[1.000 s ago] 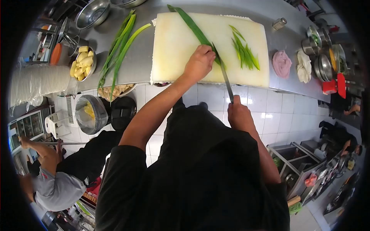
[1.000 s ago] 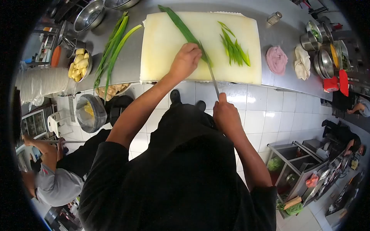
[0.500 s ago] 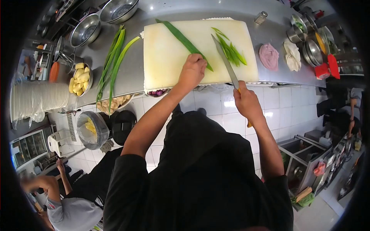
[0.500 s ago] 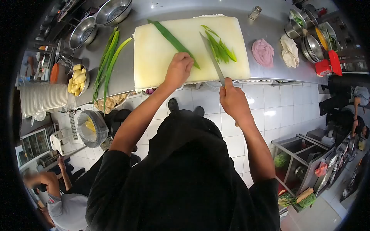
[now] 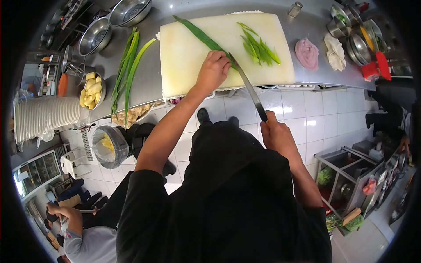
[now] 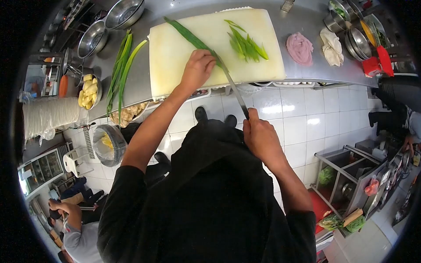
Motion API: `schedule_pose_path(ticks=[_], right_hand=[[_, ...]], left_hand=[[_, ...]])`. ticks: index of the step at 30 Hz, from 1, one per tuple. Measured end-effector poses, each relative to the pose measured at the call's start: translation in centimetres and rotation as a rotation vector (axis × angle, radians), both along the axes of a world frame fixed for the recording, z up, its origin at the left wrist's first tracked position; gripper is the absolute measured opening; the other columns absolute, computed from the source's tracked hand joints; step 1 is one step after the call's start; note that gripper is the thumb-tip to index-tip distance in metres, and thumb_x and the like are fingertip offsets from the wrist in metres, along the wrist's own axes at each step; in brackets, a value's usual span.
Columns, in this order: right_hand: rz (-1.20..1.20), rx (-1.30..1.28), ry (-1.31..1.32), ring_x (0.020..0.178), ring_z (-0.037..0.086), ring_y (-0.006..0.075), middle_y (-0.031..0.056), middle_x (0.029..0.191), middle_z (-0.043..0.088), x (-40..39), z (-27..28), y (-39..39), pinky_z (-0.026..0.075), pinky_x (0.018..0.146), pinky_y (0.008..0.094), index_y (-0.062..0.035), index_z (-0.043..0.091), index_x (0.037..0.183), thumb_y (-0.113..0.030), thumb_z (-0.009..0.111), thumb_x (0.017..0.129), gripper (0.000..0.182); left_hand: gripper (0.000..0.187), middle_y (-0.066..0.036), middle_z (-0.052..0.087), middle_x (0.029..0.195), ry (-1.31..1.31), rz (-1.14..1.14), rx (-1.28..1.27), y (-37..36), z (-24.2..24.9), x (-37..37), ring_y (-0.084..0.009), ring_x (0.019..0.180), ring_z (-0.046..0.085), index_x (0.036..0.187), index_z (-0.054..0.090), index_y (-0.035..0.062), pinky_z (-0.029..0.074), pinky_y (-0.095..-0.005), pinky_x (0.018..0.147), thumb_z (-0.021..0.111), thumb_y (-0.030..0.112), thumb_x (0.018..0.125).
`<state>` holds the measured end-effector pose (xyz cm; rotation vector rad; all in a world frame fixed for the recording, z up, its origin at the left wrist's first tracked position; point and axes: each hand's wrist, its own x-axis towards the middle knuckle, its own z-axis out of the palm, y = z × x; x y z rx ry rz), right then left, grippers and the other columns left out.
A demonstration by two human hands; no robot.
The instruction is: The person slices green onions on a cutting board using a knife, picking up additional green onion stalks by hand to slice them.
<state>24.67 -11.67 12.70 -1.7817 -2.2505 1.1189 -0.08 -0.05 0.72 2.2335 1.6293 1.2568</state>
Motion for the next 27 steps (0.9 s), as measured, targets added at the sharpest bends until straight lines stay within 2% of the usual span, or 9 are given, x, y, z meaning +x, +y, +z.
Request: schedule_pose_path(ticks=[6,9,15,18,24,27], right_hand=[[0.022,0.000,-0.046,0.074,0.063,0.0490,0.0278,0.073,0.064,-0.1,-0.3,0.3,0.048,0.070,0.0575,0.0003,0.045,0.112,-0.013,0.051,0.096,0.021],[-0.015,-0.050,-0.062,0.076,0.062,0.0480,0.0261,0.076,0.065,-0.1,-0.7,0.5,0.045,0.068,0.0563,-0.0023,0.045,0.119,-0.015,0.053,0.098,0.026],[0.025,-0.079,-0.124,0.074,0.063,0.0504,0.0299,0.073,0.064,-0.5,-0.2,0.9,0.048,0.069,0.0595,0.0005,0.044,0.115,-0.015,0.051,0.097,0.025],[-0.002,-0.135,-0.214,0.080,0.063,0.0496,0.0295,0.079,0.065,-1.1,-0.1,1.1,0.048,0.072,0.0571,-0.0005,0.044,0.118,-0.017,0.050,0.099,0.026],[0.063,-0.003,-0.092,0.077,0.062,0.0529,0.0330,0.078,0.064,-3.0,-3.8,3.7,0.049,0.071,0.0602,-0.0002,0.042,0.112,-0.015,0.050,0.097,0.023],[0.060,0.029,-0.075,0.080,0.063,0.0514,0.0317,0.079,0.064,-2.8,-3.8,6.1,0.048,0.072,0.0600,-0.0001,0.042,0.111,-0.015,0.050,0.097,0.022]], left_hand=[[0.006,-0.010,0.063,0.094,-0.033,0.002,0.001,-0.3,-0.1,0.3,-0.0297,0.094,0.058,0.084,0.072,0.0022,0.051,-0.0381,0.084,0.071,0.003,0.078],[0.006,-0.011,0.062,0.094,-0.034,0.001,0.002,-0.2,-0.1,0.3,-0.0297,0.094,0.058,0.084,0.071,0.0021,0.051,-0.0379,0.084,0.070,0.003,0.078],[0.007,-0.012,0.062,0.096,-0.067,-0.001,-0.035,-0.5,-0.2,0.4,-0.0309,0.096,0.059,0.086,0.070,0.0016,0.051,-0.0393,0.083,0.070,0.003,0.080],[0.006,-0.012,0.061,0.096,-0.075,-0.003,-0.033,-0.5,-0.2,0.5,-0.0307,0.095,0.058,0.086,0.070,0.0017,0.051,-0.0390,0.083,0.070,0.002,0.079],[0.006,-0.011,0.060,0.097,-0.077,-0.005,-0.039,-0.3,-0.3,0.3,-0.0304,0.095,0.058,0.085,0.070,0.0014,0.051,-0.0389,0.083,0.069,0.003,0.080],[0.005,-0.012,0.061,0.096,-0.071,-0.003,-0.040,-0.1,-0.2,0.4,-0.0306,0.096,0.058,0.085,0.070,0.0011,0.051,-0.0390,0.084,0.069,0.003,0.080]])
